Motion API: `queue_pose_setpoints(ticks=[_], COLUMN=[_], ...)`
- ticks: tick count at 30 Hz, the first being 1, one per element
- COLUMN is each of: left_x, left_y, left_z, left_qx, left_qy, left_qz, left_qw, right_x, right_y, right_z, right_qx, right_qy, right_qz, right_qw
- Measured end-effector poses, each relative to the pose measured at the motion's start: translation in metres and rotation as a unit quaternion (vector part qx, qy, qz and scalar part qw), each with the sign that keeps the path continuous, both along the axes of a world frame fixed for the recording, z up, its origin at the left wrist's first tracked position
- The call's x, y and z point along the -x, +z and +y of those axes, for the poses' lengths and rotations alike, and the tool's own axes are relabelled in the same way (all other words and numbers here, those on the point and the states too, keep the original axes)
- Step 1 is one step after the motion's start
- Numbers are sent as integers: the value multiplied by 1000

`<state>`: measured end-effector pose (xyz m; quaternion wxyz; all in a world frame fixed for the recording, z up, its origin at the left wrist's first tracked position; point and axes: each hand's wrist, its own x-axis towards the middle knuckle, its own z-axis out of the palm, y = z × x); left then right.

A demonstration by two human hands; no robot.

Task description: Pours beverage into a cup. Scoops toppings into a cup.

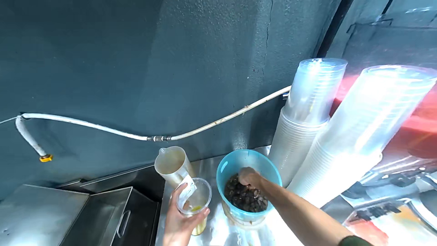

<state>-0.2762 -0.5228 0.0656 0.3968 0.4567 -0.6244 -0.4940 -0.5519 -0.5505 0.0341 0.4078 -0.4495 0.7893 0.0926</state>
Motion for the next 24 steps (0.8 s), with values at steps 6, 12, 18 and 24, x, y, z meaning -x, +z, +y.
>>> queue_pose_setpoints(ticks=[6, 12, 18, 24], left_x=[-12, -11, -12, -15], left_y=[-7, -11, -6, -14], left_z=[-6, -5, -8, -9], left_qx=[8, 3, 11, 19], left_qy=[20, 21, 25, 9], left_qz=[-19, -30, -36, -42], left_qw=[1000, 999, 999, 999], right_x=[-40, -42, -37, -5], right_y=[42, -6, 55, 30], right_z=[-1, 6, 27, 6], right_qx=[24, 52, 24, 39], right_qy=[140, 212, 197, 102], right_qz=[142, 112, 110, 70], right_qw=[980, 969, 974, 992])
